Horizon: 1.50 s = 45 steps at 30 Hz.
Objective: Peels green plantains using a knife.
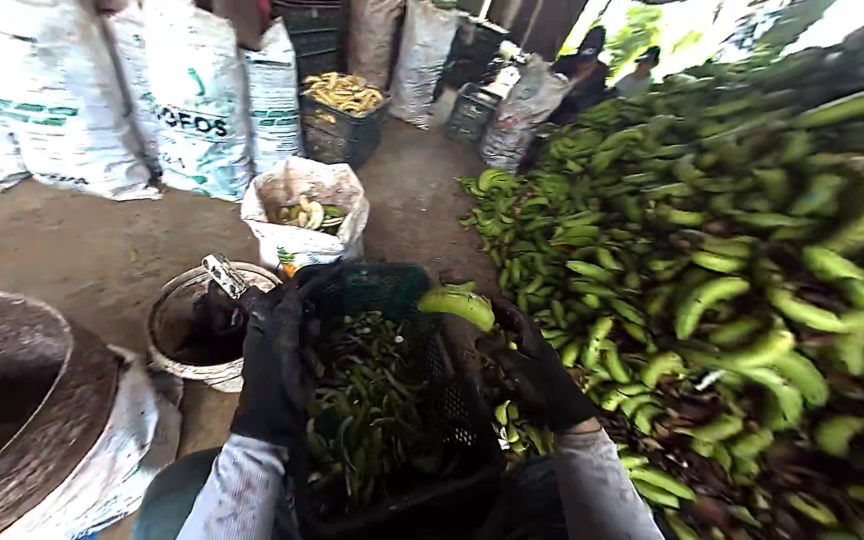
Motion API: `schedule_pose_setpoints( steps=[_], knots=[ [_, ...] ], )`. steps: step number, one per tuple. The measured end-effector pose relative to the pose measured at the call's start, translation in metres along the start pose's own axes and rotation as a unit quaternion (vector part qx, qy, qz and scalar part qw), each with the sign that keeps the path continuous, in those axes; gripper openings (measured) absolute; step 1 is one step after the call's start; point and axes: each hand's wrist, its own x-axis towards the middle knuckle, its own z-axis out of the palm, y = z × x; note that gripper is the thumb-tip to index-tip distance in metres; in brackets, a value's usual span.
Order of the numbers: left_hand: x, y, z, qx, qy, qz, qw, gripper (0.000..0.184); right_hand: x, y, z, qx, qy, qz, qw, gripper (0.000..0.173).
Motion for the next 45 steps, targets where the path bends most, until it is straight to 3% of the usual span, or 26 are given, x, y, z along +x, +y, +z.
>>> schedule_pose_setpoints(
  steps=[2, 4, 6, 8, 11, 14, 16, 19, 21, 22, 24, 26, 31, 35, 40, 45],
  knots=[
    [0.001, -0.017, 0.009, 0.017, -0.031, -0.006, 0.999, 0.028, 0.005, -0.009, 0.016, -0.011, -0.018, 0.016, 1.0, 0.076],
    [-0.001, -0.034, 0.019, 0.038, -0.064, -0.014, 0.997, 0.04, 0.017, -0.014, 0.047, 0.02, -0.053, 0.052, 0.997, 0.059],
    [-0.014, -0.045, 0.031, 0.081, -0.058, -0.013, 0.995, 0.04, 0.026, -0.01, 0.071, 0.155, -0.069, 0.044, 0.985, 0.054],
    [-0.04, -0.048, 0.034, 0.146, -0.11, 0.012, 0.983, 0.045, 0.025, -0.012, 0.077, 0.293, -0.058, 0.016, 0.954, 0.05],
    [-0.067, -0.067, 0.032, 0.176, -0.184, -0.022, 0.967, 0.052, 0.024, -0.009, 0.069, 0.29, -0.049, 0.023, 0.956, 0.045],
    [-0.073, -0.079, 0.045, 0.096, -0.225, -0.06, 0.968, 0.054, 0.023, -0.004, 0.06, 0.238, -0.027, 0.03, 0.97, 0.054],
    [-0.075, -0.064, 0.062, 0.031, -0.236, -0.012, 0.971, 0.058, 0.02, 0.0, 0.053, 0.224, -0.018, 0.022, 0.974, 0.059],
    [-0.08, -0.032, 0.087, -0.073, -0.238, 0.051, 0.967, 0.049, 0.012, 0.002, 0.041, 0.221, -0.01, 0.0, 0.975, 0.057],
    [-0.08, -0.041, 0.094, -0.039, -0.232, 0.009, 0.972, 0.044, 0.009, -0.004, 0.03, 0.247, -0.014, -0.025, 0.969, 0.057],
    [-0.077, -0.059, 0.09, 0.025, -0.24, -0.048, 0.969, 0.045, 0.008, -0.007, 0.025, 0.269, -0.017, -0.033, 0.962, 0.058],
    [-0.073, -0.098, 0.071, 0.15, -0.28, -0.169, 0.933, 0.052, 0.008, -0.009, 0.017, 0.332, -0.028, -0.046, 0.942, 0.058],
    [-0.07, -0.116, 0.06, 0.18, -0.295, -0.204, 0.916, 0.059, 0.017, 0.005, 0.009, 0.436, -0.043, -0.062, 0.897, 0.056],
    [-0.063, -0.059, 0.087, 0.252, -0.321, -0.067, 0.911, 0.049, 0.022, 0.034, 0.012, 0.593, -0.031, 0.019, 0.804, 0.048],
    [-0.058, -0.021, 0.103, 0.424, -0.367, 0.048, 0.826, 0.062, 0.024, 0.032, 0.027, 0.575, -0.003, 0.016, 0.818, 0.043],
    [-0.05, -0.036, 0.103, 0.441, -0.381, 0.075, 0.809, 0.067, 0.021, 0.028, 0.043, 0.571, 0.026, 0.003, 0.821, 0.04],
    [-0.024, -0.061, 0.091, 0.503, -0.321, 0.178, 0.782, 0.064, 0.009, 0.013, 0.062, 0.641, -0.041, 0.107, 0.759, 0.054]
  ],
)
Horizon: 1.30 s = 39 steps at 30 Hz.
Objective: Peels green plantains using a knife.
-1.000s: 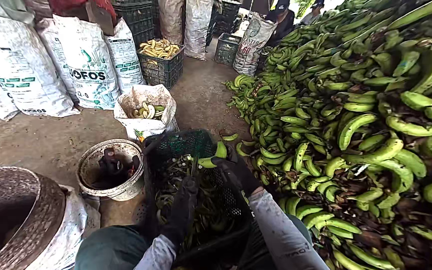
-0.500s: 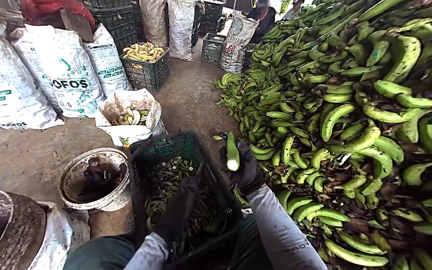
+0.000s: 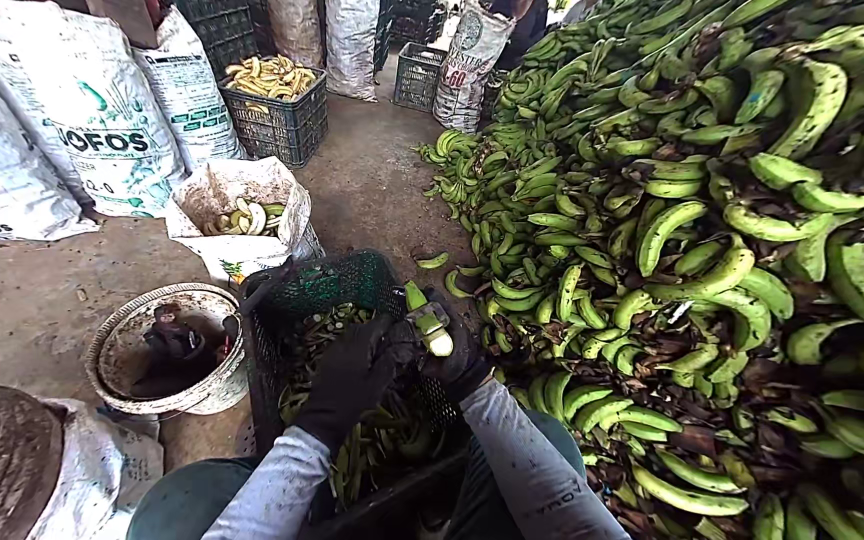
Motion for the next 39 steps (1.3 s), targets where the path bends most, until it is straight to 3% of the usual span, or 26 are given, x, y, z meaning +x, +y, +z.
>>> schedule_pose_setpoints(
  steps=[2, 5, 8, 10, 13, 16, 18, 20, 23, 25, 27, 30, 33, 37, 39],
  knots=[
    [0.007, -0.011, -0.004, 0.071, 0.067, -0.019, 0.995, 0.054, -0.003, 0.006, 0.004, 0.036, -0.004, 0.072, 0.997, 0.053],
    [0.018, -0.02, -0.025, 0.067, 0.155, -0.123, 0.978, 0.042, -0.012, 0.014, 0.001, 0.076, -0.058, 0.139, 0.986, 0.048],
    [0.014, -0.017, -0.036, 0.003, 0.178, -0.128, 0.976, 0.043, -0.016, 0.007, -0.007, 0.052, -0.051, 0.128, 0.989, 0.048],
    [0.001, -0.003, -0.033, -0.078, 0.101, -0.1, 0.987, 0.043, -0.012, -0.003, -0.014, 0.036, -0.047, 0.073, 0.996, 0.044],
    [-0.018, 0.017, -0.016, -0.198, -0.036, -0.083, 0.976, 0.052, -0.006, -0.016, -0.017, -0.134, 0.029, -0.114, 0.984, 0.037],
    [-0.031, 0.03, 0.003, -0.244, -0.046, -0.035, 0.968, 0.055, 0.0, -0.018, -0.028, -0.299, 0.091, -0.253, 0.916, 0.044],
    [-0.031, 0.03, 0.006, -0.209, -0.048, -0.027, 0.976, 0.061, 0.001, -0.016, -0.025, -0.334, 0.093, -0.271, 0.898, 0.045],
    [-0.023, 0.02, 0.004, -0.147, -0.036, -0.025, 0.988, 0.063, -0.005, -0.009, -0.025, -0.309, 0.02, -0.232, 0.922, 0.041],
    [-0.007, -0.008, -0.005, -0.042, 0.053, -0.042, 0.997, 0.05, -0.021, 0.003, -0.011, -0.174, -0.056, -0.051, 0.982, 0.032],
    [0.0, -0.018, -0.02, -0.018, 0.115, -0.078, 0.99, 0.041, -0.029, 0.004, -0.004, -0.165, -0.088, 0.008, 0.982, 0.034],
    [-0.001, -0.018, -0.032, -0.035, 0.134, -0.102, 0.985, 0.048, -0.03, 0.003, -0.007, -0.205, -0.095, -0.015, 0.974, 0.039],
    [-0.01, -0.009, -0.027, -0.099, 0.099, -0.096, 0.986, 0.049, -0.021, 0.002, -0.017, -0.288, -0.019, -0.122, 0.95, 0.043],
    [-0.025, 0.013, -0.009, -0.185, 0.037, -0.084, 0.978, 0.055, -0.01, -0.002, -0.017, -0.421, 0.084, -0.287, 0.856, 0.047],
    [-0.04, 0.032, 0.016, -0.224, 0.033, -0.054, 0.973, 0.061, -0.001, -0.005, 0.004, -0.319, 0.204, -0.357, 0.854, 0.047],
    [-0.041, 0.033, 0.019, -0.224, 0.04, -0.057, 0.972, 0.063, -0.002, -0.005, 0.01, -0.326, 0.234, -0.372, 0.837, 0.045]
  ],
)
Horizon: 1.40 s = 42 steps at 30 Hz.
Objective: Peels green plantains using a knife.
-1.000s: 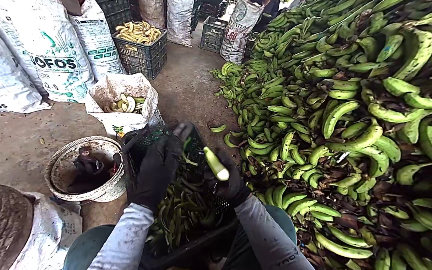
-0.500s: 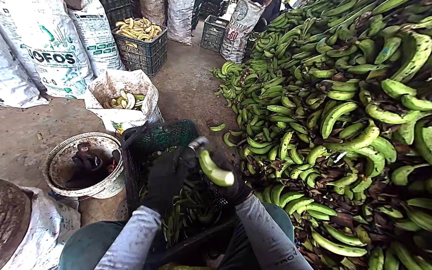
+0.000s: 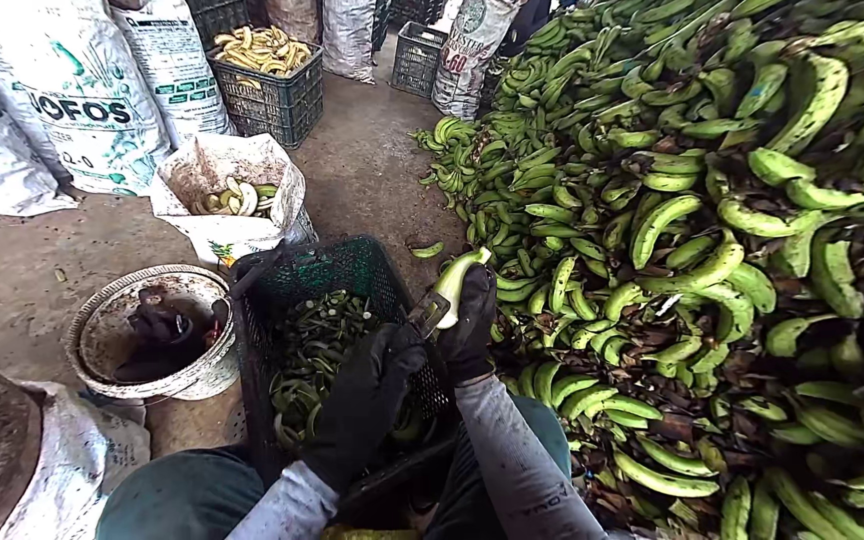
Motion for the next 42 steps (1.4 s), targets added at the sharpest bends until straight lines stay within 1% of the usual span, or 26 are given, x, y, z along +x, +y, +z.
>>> schedule_pose_setpoints(
  steps=[2, 5, 6, 8, 9, 10, 12, 13, 14, 15, 17, 18, 21, 22, 24, 26, 28, 30, 32, 34, 36, 38, 42],
  knots=[
    [-0.001, -0.001, -0.001, 0.019, 0.006, 0.002, 1.0, 0.065, -0.001, -0.002, 0.001, -0.034, 0.017, -0.002, 0.999, 0.045],
    [-0.002, -0.004, -0.001, 0.06, 0.011, 0.02, 0.998, 0.067, 0.0, -0.002, 0.002, -0.049, 0.02, 0.023, 0.998, 0.045],
    [0.0, -0.005, -0.003, 0.073, 0.012, 0.02, 0.997, 0.066, 0.0, 0.001, -0.001, -0.042, -0.007, 0.031, 0.999, 0.046],
    [0.01, -0.012, -0.01, 0.111, 0.018, 0.02, 0.993, 0.064, -0.002, 0.008, -0.011, -0.005, -0.124, 0.062, 0.99, 0.046],
    [0.016, -0.019, -0.015, 0.134, 0.024, 0.019, 0.991, 0.064, -0.004, 0.011, -0.016, 0.033, -0.193, 0.097, 0.976, 0.045],
    [0.023, -0.027, -0.021, 0.156, 0.027, 0.013, 0.987, 0.062, -0.006, 0.012, -0.019, 0.088, -0.26, 0.145, 0.951, 0.039],
    [0.034, -0.04, -0.034, 0.184, 0.036, -0.001, 0.982, 0.054, -0.011, 0.009, -0.023, 0.192, -0.379, 0.27, 0.864, 0.028],
    [0.038, -0.045, -0.039, 0.193, 0.047, -0.009, 0.98, 0.052, -0.012, 0.007, -0.024, 0.219, -0.419, 0.318, 0.822, 0.029],
    [0.04, -0.047, -0.044, 0.194, 0.058, -0.022, 0.979, 0.05, -0.013, 0.006, -0.026, 0.229, -0.445, 0.344, 0.794, 0.031],
    [0.041, -0.047, -0.048, 0.194, 0.073, -0.027, 0.978, 0.048, -0.014, 0.005, -0.028, 0.229, -0.453, 0.358, 0.784, 0.033],
    [0.041, -0.047, -0.052, 0.196, 0.095, -0.016, 0.976, 0.051, -0.013, 0.005, -0.032, 0.228, -0.429, 0.377, 0.788, 0.034],
    [0.038, -0.046, -0.052, 0.2, 0.093, -0.002, 0.975, 0.053, -0.012, 0.006, -0.033, 0.224, -0.406, 0.385, 0.798, 0.035],
    [0.031, -0.04, -0.046, 0.254, 0.057, 0.054, 0.964, 0.06, -0.012, 0.002, -0.033, 0.188, -0.336, 0.387, 0.838, 0.032],
    [0.03, -0.04, -0.044, 0.276, 0.046, 0.071, 0.957, 0.059, -0.013, 0.001, -0.033, 0.183, -0.333, 0.378, 0.844, 0.031],
    [0.031, -0.039, -0.044, 0.285, 0.023, 0.056, 0.957, 0.055, -0.015, 0.002, -0.035, 0.185, -0.361, 0.357, 0.842, 0.029],
    [0.035, -0.041, -0.047, 0.293, 0.055, 0.047, 0.953, 0.051, -0.016, 0.003, -0.036, 0.16, -0.391, 0.316, 0.849, 0.029],
    [0.04, -0.046, -0.051, 0.299, 0.12, 0.036, 0.946, 0.049, -0.017, 0.003, -0.037, 0.131, -0.41, 0.259, 0.865, 0.037],
    [0.041, -0.047, -0.056, 0.259, 0.148, 0.009, 0.954, 0.051, -0.016, 0.006, -0.036, 0.122, -0.399, 0.238, 0.877, 0.044],
    [0.035, -0.035, -0.056, 0.17, 0.123, -0.021, 0.978, 0.051, -0.015, 0.009, -0.03, 0.169, -0.34, 0.258, 0.888, 0.041],
    [0.027, -0.026, -0.046, 0.09, 0.082, -0.04, 0.992, 0.048, -0.011, 0.013, -0.022, 0.237, -0.28, 0.284, 0.886, 0.037],
    [0.021, -0.027, -0.032, 0.067, 0.043, -0.029, 0.996, 0.056, -0.008, 0.014, -0.016, 0.269, -0.247, 0.288, 0.885, 0.033],
    [0.016, -0.026, -0.018, 0.11, 0.031, 0.001, 0.993, 0.064, -0.007, 0.008, -0.008, 0.285, -0.197, 0.282, 0.895, 0.029],
    [0.011, -0.027, -0.003, 0.237, 0.097, 0.077, 0.964, 0.069, -0.005, 0.0, 0.001, 0.313, -0.077, 0.297, 0.899, 0.033]
  ],
)
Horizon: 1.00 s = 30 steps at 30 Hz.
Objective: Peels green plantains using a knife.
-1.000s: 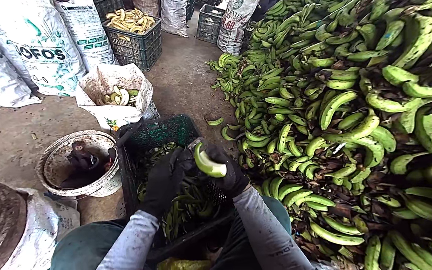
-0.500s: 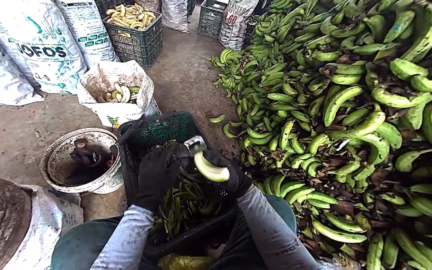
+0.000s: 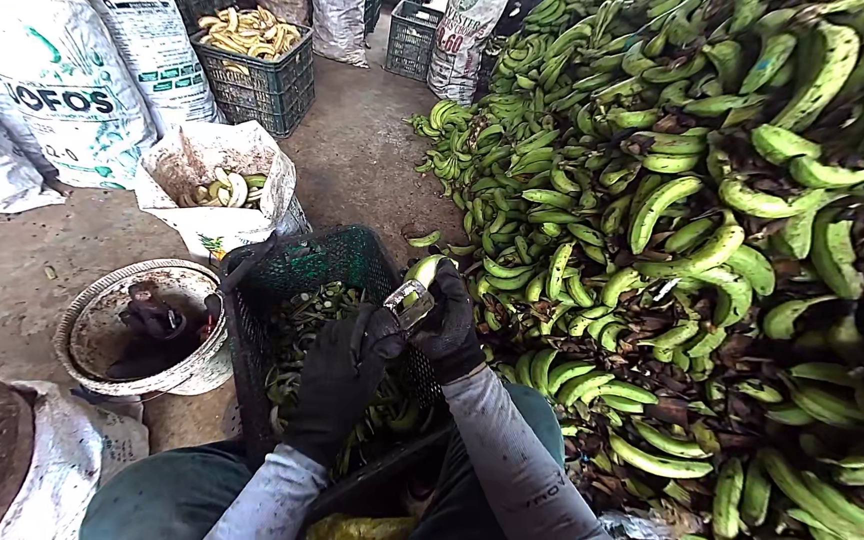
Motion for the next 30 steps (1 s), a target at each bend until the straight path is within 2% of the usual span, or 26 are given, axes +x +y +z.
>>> schedule_pose_setpoints(
  steps=[4, 7, 10, 12, 14, 17, 19, 20, 22, 24, 25, 27, 30],
  knots=[
    [-0.003, -0.002, 0.007, 0.051, 0.039, 0.037, 0.997, 0.066, 0.004, 0.004, -0.005, 0.037, 0.034, -0.044, 0.998, 0.029],
    [0.005, -0.005, 0.0, 0.037, 0.009, 0.009, 0.999, 0.06, 0.0, 0.001, -0.014, -0.108, -0.021, -0.053, 0.992, 0.034],
    [0.021, -0.019, -0.015, 0.028, -0.034, -0.022, 0.999, 0.055, -0.012, -0.01, -0.018, -0.242, -0.155, 0.002, 0.958, 0.038],
    [0.027, -0.031, -0.02, 0.034, -0.041, 0.001, 0.999, 0.056, -0.015, -0.016, -0.021, -0.287, -0.224, 0.055, 0.93, 0.039],
    [0.031, -0.041, -0.023, 0.026, -0.051, 0.031, 0.998, 0.056, -0.02, -0.021, -0.019, -0.322, -0.256, 0.102, 0.906, 0.039],
    [0.034, -0.052, -0.021, 0.018, -0.092, 0.046, 0.995, 0.052, -0.023, -0.026, -0.022, -0.392, -0.286, 0.126, 0.865, 0.04],
    [0.035, -0.055, -0.022, 0.059, -0.108, 0.007, 0.992, 0.053, -0.024, -0.026, -0.023, -0.441, -0.3, 0.15, 0.833, 0.047],
    [0.036, -0.056, -0.023, 0.083, -0.105, -0.02, 0.991, 0.052, -0.024, -0.025, -0.023, -0.441, -0.298, 0.158, 0.832, 0.049],
    [0.037, -0.048, -0.026, 0.088, -0.098, -0.058, 0.99, 0.052, -0.021, -0.019, -0.028, -0.377, -0.264, 0.155, 0.874, 0.048],
    [0.032, -0.04, -0.027, 0.059, -0.077, -0.042, 0.994, 0.057, -0.016, -0.009, -0.032, -0.229, -0.215, 0.137, 0.939, 0.034],
    [0.029, -0.037, -0.023, 0.038, -0.067, -0.024, 0.997, 0.061, -0.011, -0.004, -0.033, -0.14, -0.193, 0.136, 0.961, 0.034],
    [0.023, -0.032, -0.011, -0.002, -0.05, 0.013, 0.999, 0.066, -0.003, 0.0, -0.028, 0.012, -0.138, 0.129, 0.982, 0.041],
    [0.013, -0.024, 0.006, -0.009, 0.009, 0.08, 0.997, 0.062, 0.003, 0.001, -0.019, 0.147, -0.063, 0.099, 0.982, 0.046]
  ],
)
